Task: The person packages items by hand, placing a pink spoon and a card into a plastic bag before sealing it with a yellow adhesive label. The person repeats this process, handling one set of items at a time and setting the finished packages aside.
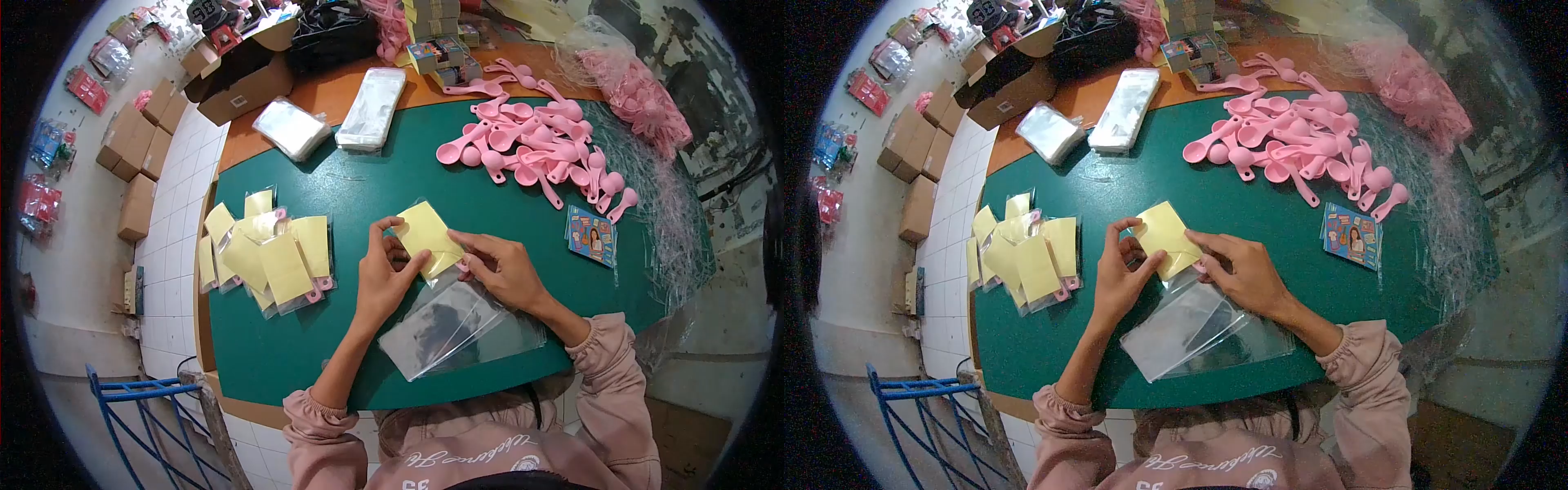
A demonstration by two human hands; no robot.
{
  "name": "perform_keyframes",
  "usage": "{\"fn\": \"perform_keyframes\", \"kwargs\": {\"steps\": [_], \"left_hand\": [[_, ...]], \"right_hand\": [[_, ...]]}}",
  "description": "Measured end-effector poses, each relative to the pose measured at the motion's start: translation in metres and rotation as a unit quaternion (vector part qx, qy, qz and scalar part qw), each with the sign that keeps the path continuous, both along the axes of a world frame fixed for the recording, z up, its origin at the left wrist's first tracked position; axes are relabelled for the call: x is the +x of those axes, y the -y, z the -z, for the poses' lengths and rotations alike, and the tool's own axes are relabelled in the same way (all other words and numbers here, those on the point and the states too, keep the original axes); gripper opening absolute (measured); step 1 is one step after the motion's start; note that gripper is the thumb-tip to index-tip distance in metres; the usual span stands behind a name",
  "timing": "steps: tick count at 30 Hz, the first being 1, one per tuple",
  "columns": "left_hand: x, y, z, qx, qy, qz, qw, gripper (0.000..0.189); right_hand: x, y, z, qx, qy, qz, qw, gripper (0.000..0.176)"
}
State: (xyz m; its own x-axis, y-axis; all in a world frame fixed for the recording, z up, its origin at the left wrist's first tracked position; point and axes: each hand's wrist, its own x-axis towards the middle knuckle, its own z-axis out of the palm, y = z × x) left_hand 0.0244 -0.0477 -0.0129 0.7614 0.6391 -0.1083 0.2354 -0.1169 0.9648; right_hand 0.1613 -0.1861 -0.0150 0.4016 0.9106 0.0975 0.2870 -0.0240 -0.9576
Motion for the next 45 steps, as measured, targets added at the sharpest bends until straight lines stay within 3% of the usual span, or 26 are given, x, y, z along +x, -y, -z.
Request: {"fn": "perform_keyframes", "kwargs": {"steps": [3,5,9,11,15,18,20,21,22,24,25,26,27,28,30,31,32,33,34,36,37,39,41,43,45], "left_hand": [[-0.001,-0.004,0.011,-0.024,0.016,0.011,1.000,0.043],[0.000,-0.005,0.016,-0.165,0.105,-0.002,0.981,0.049],[-0.001,-0.004,0.015,-0.182,0.136,0.008,0.974,0.055],[0.001,0.006,0.007,-0.267,0.177,-0.049,0.946,0.059],[0.003,0.008,0.005,-0.278,0.089,-0.013,0.956,0.060],[-0.002,-0.001,0.012,-0.187,0.070,-0.013,0.980,0.053],[-0.016,-0.018,-0.005,-0.108,0.068,-0.058,0.990,0.051],[-0.032,-0.041,0.005,0.018,0.038,-0.047,0.998,0.046],[-0.044,-0.050,-0.005,0.031,0.066,-0.106,0.992,0.050],[-0.071,-0.078,-0.026,0.185,-0.108,-0.152,0.965,0.049],[-0.077,-0.082,-0.025,0.186,-0.109,-0.154,0.964,0.049],[-0.082,-0.086,-0.023,0.423,-0.151,-0.240,0.861,0.045],[-0.084,-0.088,-0.022,0.628,-0.183,-0.305,0.692,0.041],[-0.077,-0.081,-0.032,0.630,-0.183,-0.302,0.692,0.041],[-0.054,-0.053,-0.046,0.394,-0.121,-0.254,0.875,0.041],[-0.046,-0.041,-0.032,0.288,-0.141,-0.174,0.931,0.033],[-0.025,-0.010,-0.046,0.397,-0.103,-0.064,0.910,0.029],[-0.011,0.009,-0.032,0.390,-0.093,0.008,0.916,0.031],[0.001,0.034,-0.023,0.376,-0.099,0.034,0.921,0.031],[0.011,0.053,-0.009,0.357,-0.104,0.056,0.927,0.031],[0.013,0.053,-0.002,0.326,-0.067,0.080,0.940,0.032],[0.012,0.050,0.001,0.296,-0.035,0.103,0.949,0.034],[0.013,0.038,-0.003,0.109,0.014,0.172,0.979,0.033],[0.012,0.032,-0.004,0.139,0.004,0.184,0.973,0.031],[0.011,0.029,0.000,0.168,-0.004,0.197,0.966,0.028]], "right_hand": [[-0.002,0.000,-0.008,-0.055,0.006,-0.006,0.998,0.040],[-0.003,0.000,-0.010,-0.059,0.006,-0.006,0.998,0.041],[-0.004,-0.002,-0.011,-0.031,0.036,-0.019,0.999,0.043],[-0.003,-0.001,-0.007,-0.011,0.182,-0.041,0.982,0.047],[-0.008,0.000,-0.005,-0.043,0.228,-0.057,0.971,0.048],[-0.005,0.000,-0.011,-0.059,0.220,-0.090,0.969,0.043],[0.022,0.000,-0.019,-0.004,0.304,0.038,0.952,0.033],[0.041,0.003,-0.016,-0.029,0.388,0.121,0.913,0.029],[0.059,0.008,-0.012,-0.053,0.465,0.202,0.860,0.026],[0.080,0.020,-0.012,-0.209,0.537,0.257,0.775,0.025],[0.085,0.023,-0.010,-0.207,0.537,0.257,0.776,0.025],[0.089,0.025,-0.005,-0.204,0.548,0.251,0.771,0.025],[0.091,0.026,0.000,-0.202,0.558,0.246,0.766,0.026],[0.093,0.026,0.005,-0.204,0.556,0.247,0.767,0.026],[0.097,0.025,0.011,-0.190,0.562,0.259,0.762,0.026],[0.098,0.028,0.011,-0.190,0.561,0.260,0.762,0.026],[0.099,0.030,0.009,-0.176,0.511,0.254,0.802,0.024],[0.100,0.031,0.006,-0.161,0.458,0.246,0.839,0.023],[0.100,0.032,0.001,-0.158,0.462,0.243,0.838,0.023],[0.100,0.037,-0.009,-0.098,0.271,0.266,0.920,0.021],[0.099,0.038,-0.014,-0.100,0.272,0.263,0.920,0.021],[0.095,0.037,-0.019,0.013,0.260,0.294,0.920,0.022],[0.089,0.033,-0.023,0.043,0.243,0.281,0.928,0.022],[0.078,0.029,-0.032,0.115,0.087,0.265,0.954,0.021],[0.072,0.027,-0.030,0.141,0.057,0.246,0.957,0.021]]}}
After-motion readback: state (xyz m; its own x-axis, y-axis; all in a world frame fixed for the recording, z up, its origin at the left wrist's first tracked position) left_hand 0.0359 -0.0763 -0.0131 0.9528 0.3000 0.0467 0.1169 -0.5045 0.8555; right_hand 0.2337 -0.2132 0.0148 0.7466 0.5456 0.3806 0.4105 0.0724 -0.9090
